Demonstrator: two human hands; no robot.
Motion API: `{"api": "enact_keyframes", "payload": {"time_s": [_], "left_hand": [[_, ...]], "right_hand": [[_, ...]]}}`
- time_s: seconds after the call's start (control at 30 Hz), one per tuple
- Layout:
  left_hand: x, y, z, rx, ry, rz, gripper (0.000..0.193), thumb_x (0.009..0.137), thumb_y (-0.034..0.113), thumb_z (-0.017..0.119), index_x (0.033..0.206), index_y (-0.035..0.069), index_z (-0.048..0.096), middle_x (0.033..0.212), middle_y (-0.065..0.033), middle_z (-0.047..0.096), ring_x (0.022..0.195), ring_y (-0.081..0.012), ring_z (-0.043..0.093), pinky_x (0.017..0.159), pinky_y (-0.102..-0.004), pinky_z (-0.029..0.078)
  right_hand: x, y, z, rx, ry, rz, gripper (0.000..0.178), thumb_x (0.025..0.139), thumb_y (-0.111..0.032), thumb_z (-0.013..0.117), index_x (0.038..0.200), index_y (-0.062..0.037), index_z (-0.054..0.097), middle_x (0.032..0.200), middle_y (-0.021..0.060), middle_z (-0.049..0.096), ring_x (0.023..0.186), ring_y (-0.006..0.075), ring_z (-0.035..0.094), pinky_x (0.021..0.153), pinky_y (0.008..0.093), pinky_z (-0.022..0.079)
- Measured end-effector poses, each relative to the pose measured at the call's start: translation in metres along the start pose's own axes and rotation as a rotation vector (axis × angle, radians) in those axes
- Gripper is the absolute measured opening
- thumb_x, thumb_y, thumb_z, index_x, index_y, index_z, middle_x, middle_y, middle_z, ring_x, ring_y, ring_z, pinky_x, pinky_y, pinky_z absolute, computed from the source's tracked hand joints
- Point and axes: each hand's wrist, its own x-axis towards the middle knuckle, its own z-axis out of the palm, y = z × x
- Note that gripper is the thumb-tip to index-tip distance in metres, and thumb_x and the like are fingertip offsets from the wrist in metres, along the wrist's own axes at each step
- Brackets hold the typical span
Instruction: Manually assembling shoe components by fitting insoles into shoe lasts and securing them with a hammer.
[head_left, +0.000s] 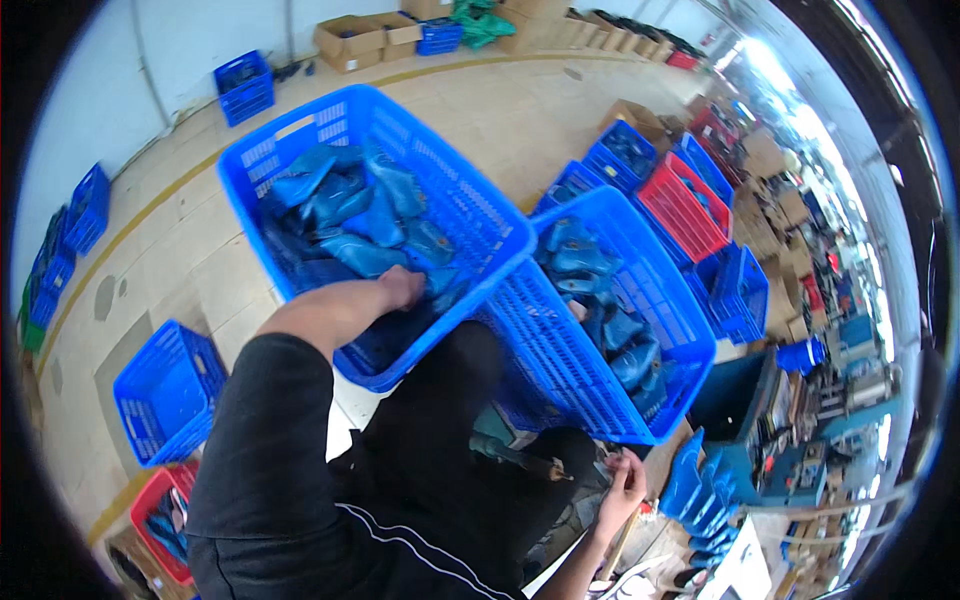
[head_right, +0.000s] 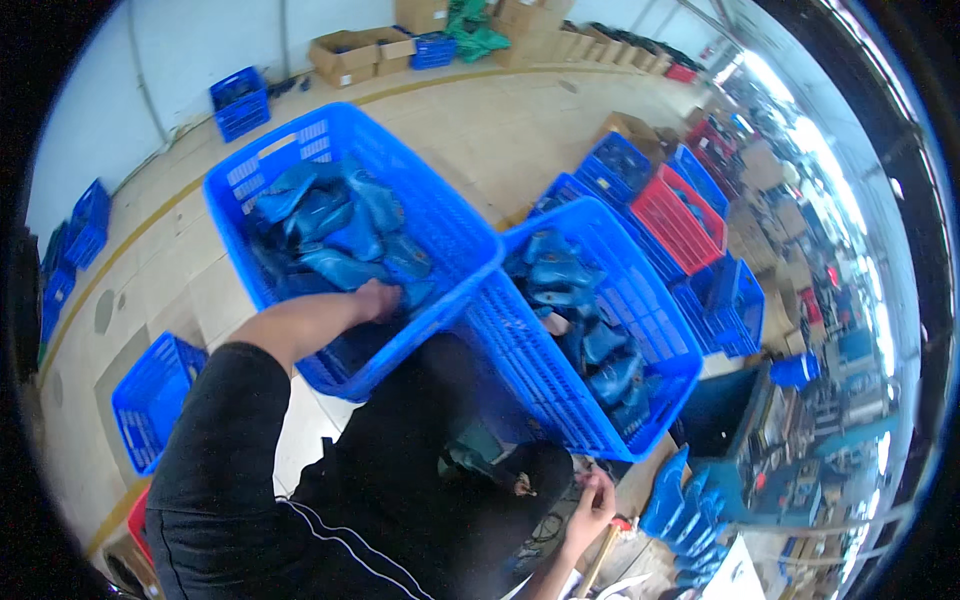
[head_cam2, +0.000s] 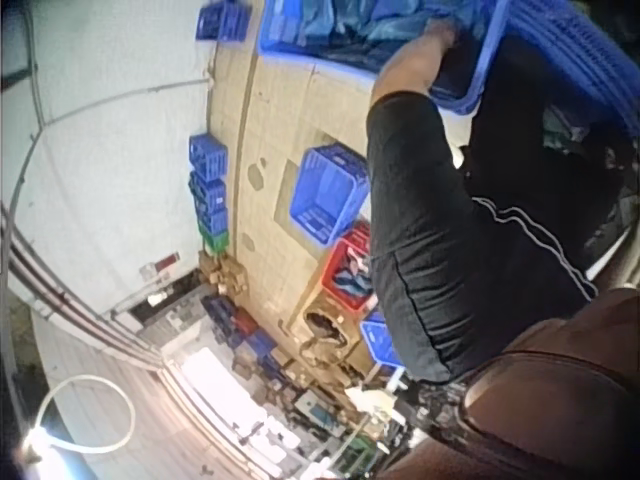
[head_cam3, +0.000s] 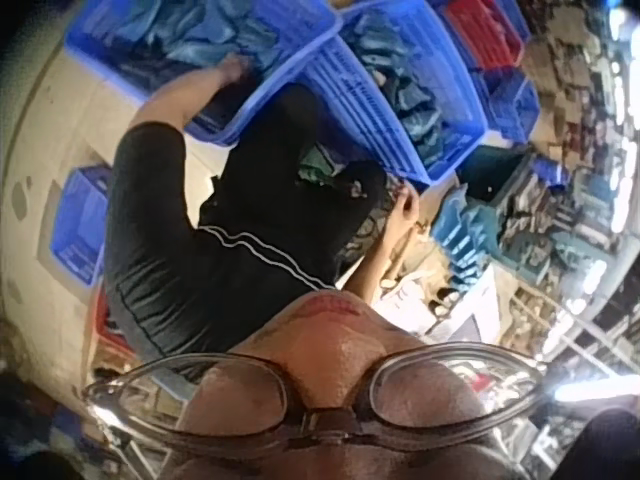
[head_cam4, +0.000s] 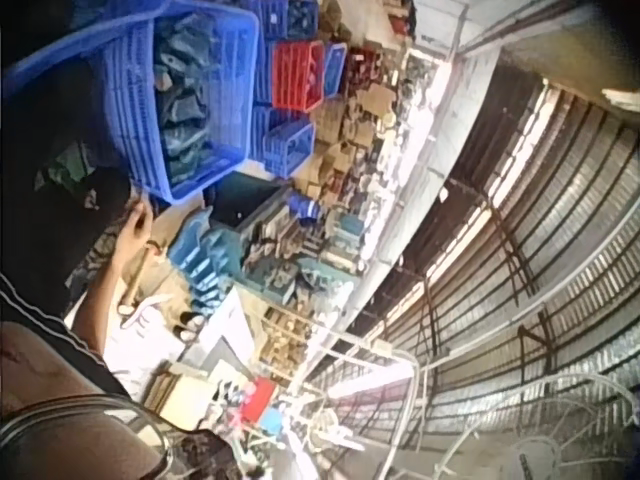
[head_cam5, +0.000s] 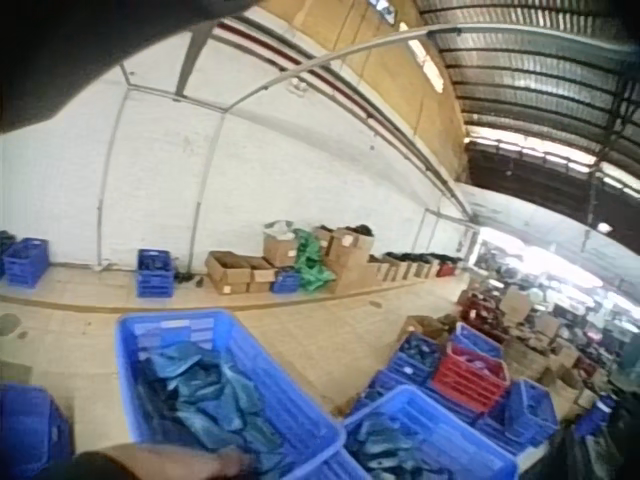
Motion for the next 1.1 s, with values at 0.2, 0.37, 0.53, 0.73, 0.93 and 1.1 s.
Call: {"api": "enact_keyframes", "payload": {"time_s": [0.2,0.37,0.53,0.73,0.93,1.1], "left_hand": [[0.008,0.008,-0.044,-0.023,-0.099,0.166,0.05,0.081,0.04,0.087,0.112,0.002,0.079,0.107,-0.0217,0.079,0.09,-0.0346,0.079,0.076,-0.0502,0.062],[-0.041,0.009,-0.178,-0.874,-0.428,-0.146,0.055,0.091,0.053,0.082,0.093,-0.001,0.071,0.068,-0.0053,0.057,0.054,-0.0203,0.061,0.05,-0.0376,0.056],[-0.152,-0.012,-0.226,-1.814,-0.039,0.201,0.055,0.11,0.04,0.06,0.145,-0.002,0.055,0.139,-0.0132,0.068,0.125,-0.025,0.068,0.107,-0.0427,0.056],[-0.229,0.151,-0.185,-1.884,0.223,0.482,0.084,0.082,0.011,0.09,0.154,0.005,0.048,0.149,-0.0127,0.057,0.14,-0.0306,0.054,0.12,-0.0485,0.044],[-0.266,0.284,-0.132,-1.538,-0.112,0.607,0.061,0.079,0.001,0.093,0.134,0.004,0.068,0.128,-0.0107,0.072,0.118,-0.0237,0.069,0.107,-0.0409,0.054],[-0.272,0.303,-0.121,-1.549,-0.239,0.588,0.048,0.084,-0.002,0.089,0.128,0.002,0.07,0.123,-0.0103,0.074,0.112,-0.0216,0.072,0.102,-0.0374,0.057]], "right_hand": [[-0.06,-0.018,-0.039,0.036,0.252,0.201,0.025,0.111,-0.018,0.061,0.124,0.0017,0.07,0.092,0.0082,0.075,0.086,0.0138,0.071,0.082,0.0291,0.058],[-0.076,-0.032,-0.057,0.006,0.343,0.214,0.026,0.111,-0.02,0.061,0.125,0.0007,0.071,0.091,0.0087,0.075,0.085,0.0145,0.072,0.082,0.0295,0.059],[-0.082,-0.01,-0.055,0.199,0.478,0.261,0.024,0.111,-0.018,0.062,0.124,-0.0002,0.071,0.086,0.0078,0.074,0.078,0.0139,0.072,0.074,0.0268,0.058],[-0.082,-0.003,-0.051,0.285,0.594,0.365,0.025,0.111,-0.02,0.061,0.123,-0.0008,0.072,0.086,0.0043,0.074,0.077,0.0108,0.069,0.072,0.025,0.055],[-0.104,-0.005,-0.098,-1.004,0.606,0.075,0.033,0.097,-0.015,0.071,0.129,-0.0103,0.07,0.118,0.0154,0.07,0.113,0.0348,0.067,0.098,0.046,0.051],[-0.172,0.033,-0.163,-1.205,0.652,0.655,0.064,0.099,-0.034,0.07,0.158,-0.0206,0.048,0.157,0.0265,0.049,0.147,0.0505,0.043,0.117,0.0629,0.035]]}}
